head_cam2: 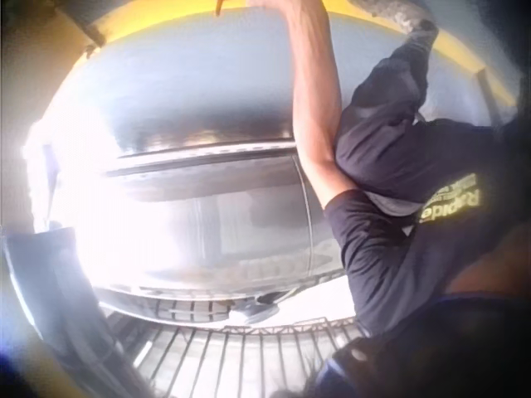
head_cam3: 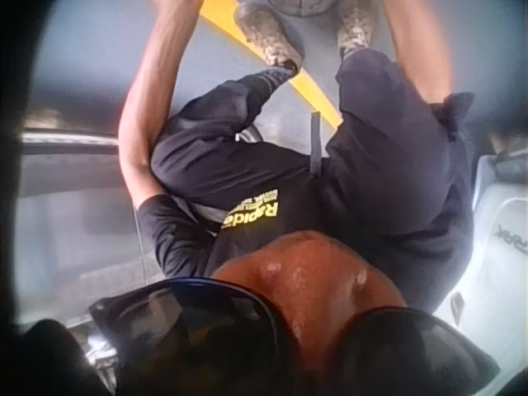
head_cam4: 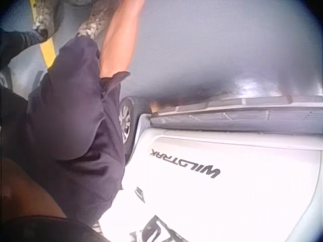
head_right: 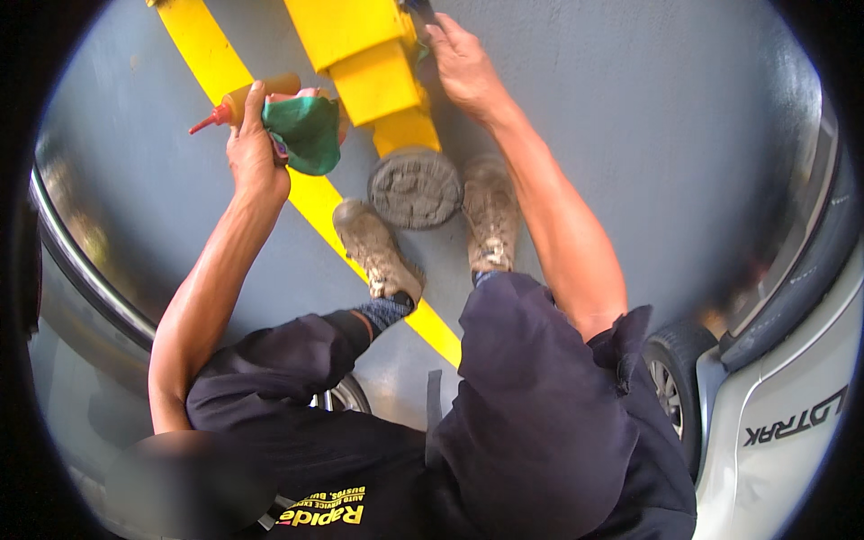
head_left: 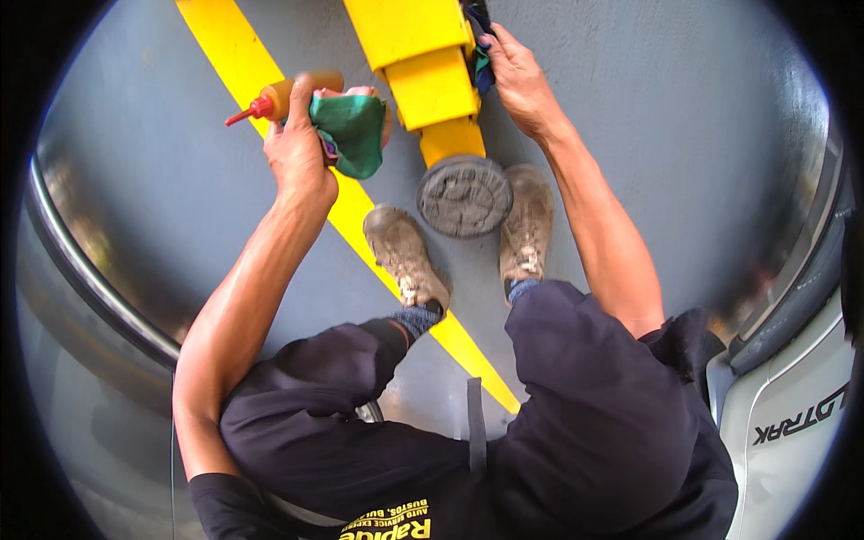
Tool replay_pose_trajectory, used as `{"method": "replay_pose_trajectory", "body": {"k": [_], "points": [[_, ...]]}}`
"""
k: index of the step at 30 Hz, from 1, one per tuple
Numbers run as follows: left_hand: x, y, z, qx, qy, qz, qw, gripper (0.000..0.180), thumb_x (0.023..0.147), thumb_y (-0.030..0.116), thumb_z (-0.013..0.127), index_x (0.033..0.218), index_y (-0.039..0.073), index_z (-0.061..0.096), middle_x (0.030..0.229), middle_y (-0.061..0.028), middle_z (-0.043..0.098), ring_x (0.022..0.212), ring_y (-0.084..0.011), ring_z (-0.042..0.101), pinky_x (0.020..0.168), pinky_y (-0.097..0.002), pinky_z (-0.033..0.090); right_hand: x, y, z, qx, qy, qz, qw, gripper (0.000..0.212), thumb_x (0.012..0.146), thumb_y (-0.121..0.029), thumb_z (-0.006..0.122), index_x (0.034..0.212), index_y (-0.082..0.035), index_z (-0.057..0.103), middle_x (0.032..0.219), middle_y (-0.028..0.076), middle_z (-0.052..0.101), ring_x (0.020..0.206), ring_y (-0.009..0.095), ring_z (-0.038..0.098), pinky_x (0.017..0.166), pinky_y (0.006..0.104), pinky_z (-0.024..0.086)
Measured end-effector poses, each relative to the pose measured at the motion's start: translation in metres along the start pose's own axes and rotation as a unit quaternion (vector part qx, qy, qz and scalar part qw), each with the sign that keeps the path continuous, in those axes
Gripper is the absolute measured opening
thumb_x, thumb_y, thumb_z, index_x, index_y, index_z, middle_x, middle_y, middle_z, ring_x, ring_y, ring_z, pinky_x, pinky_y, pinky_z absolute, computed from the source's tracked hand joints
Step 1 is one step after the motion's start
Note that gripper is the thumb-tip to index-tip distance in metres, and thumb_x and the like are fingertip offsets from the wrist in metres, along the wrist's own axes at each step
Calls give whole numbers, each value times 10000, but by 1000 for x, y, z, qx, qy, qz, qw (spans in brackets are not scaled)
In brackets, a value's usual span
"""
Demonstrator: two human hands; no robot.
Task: The person wipes a yellow car lift arm with a cloth and applies a liquid from a small bottle. They then walk to a tool chest, open a drawer, and clean a socket wrench with a spray and cloth before placing it back in the drawer.
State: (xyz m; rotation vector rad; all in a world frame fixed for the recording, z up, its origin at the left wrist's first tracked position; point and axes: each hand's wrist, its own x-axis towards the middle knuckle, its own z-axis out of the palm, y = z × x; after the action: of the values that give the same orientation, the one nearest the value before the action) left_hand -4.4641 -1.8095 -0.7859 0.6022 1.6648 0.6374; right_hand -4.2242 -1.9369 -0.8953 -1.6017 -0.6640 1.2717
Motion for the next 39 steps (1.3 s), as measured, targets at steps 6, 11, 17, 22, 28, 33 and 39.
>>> {"method": "replay_pose_trajectory", "body": {"k": [6, 11, 17, 22, 28, 33, 39], "points": [[-58, -12, -39, -13, 25, 15, 1000, 515, 1013, 377, 848, 1366, 66, 638, 1183, -53, 732, 1064, -181, 727, 887, -385, 611, -116, 43, -19, -149, -75, 112, 980, 481, 1200, -338, 570, 1552, -12, 606, 1326, 34, 741, 1205, 139, 633, 1102, 333, 491], [-107, -3, -103, 37, 64, 57, 996, 462, 1044, 372, 809, 1345, 61, 649, 1155, -49, 749, 1007, -190, 758, 788, -352, 604, -218, 4, -52, 57, 188, 217, 956, 474, 1171, -313, 612, 1449, 69, 652, 1328, 93, 749, 1203, 156, 649, 1090, 353, 505], [-203, 12, -152, 272, 57, 108, 955, 449, 1018, 319, 844, 1325, 12, 729, 1065, -94, 798, 932, -152, 752, 833, -338, 619, -432, -78, -78, -281, 160, 286, 902, 475, 1071, -279, 693, 1429, 32, 674, 1331, 268, 757, 1277, 389, 725, 1093, 453, 544], [-335, 65, -132, 195, -184, 16, 963, 522, 1018, 183, 839, 1464, -6, 646, 1058, -58, 762, 795, -144, 744, 784, -314, 626, -568, -155, -75, -219, 209, 373, 877, 354, 1013, -170, 689, 1347, -57, 720, 1177, 206, 802, 1088, 345, 782, 958, 467, 599], [-451, 125, -120, 366, -369, 70, 852, 595, 966, 210, 876, 1517, 126, 667, 1023, -64, 808, 772, -154, 774, 806, -341, 657, -593, -253, -1, -91, 253, 237, 934, 454, 1091, -144, 660, 1538, -68, 638, 1416, 172, 736, 1295, 288, 709, 1139, 414, 534], [-473, 125, -140, 436, -480, 86, 756, 627, 868, 341, 947, 1445, 204, 744, 1329, -116, 701, 1246, -254, 701, 1068, -424, 563, -540, -325, 60, 21, 194, 139, 971, 488, 1132, -120, 578, 1614, -64, 522, 1497, 195, 676, 1373, 287, 661, 1169, 414, 490], [-459, 124, -149, 386, -530, 87, 750, 633, 795, 366, 993, 1347, 126, 797, 1498, -184, 602, 1422, -353, 613, 1183, -479, 500, -551, -309, 78, -13, 177, 58, 982, 398, 1089, -21, 587, 1487, -32, 601, 1412, 159, 656, 1338, 312, 653, 1128, 433, 503]]}}
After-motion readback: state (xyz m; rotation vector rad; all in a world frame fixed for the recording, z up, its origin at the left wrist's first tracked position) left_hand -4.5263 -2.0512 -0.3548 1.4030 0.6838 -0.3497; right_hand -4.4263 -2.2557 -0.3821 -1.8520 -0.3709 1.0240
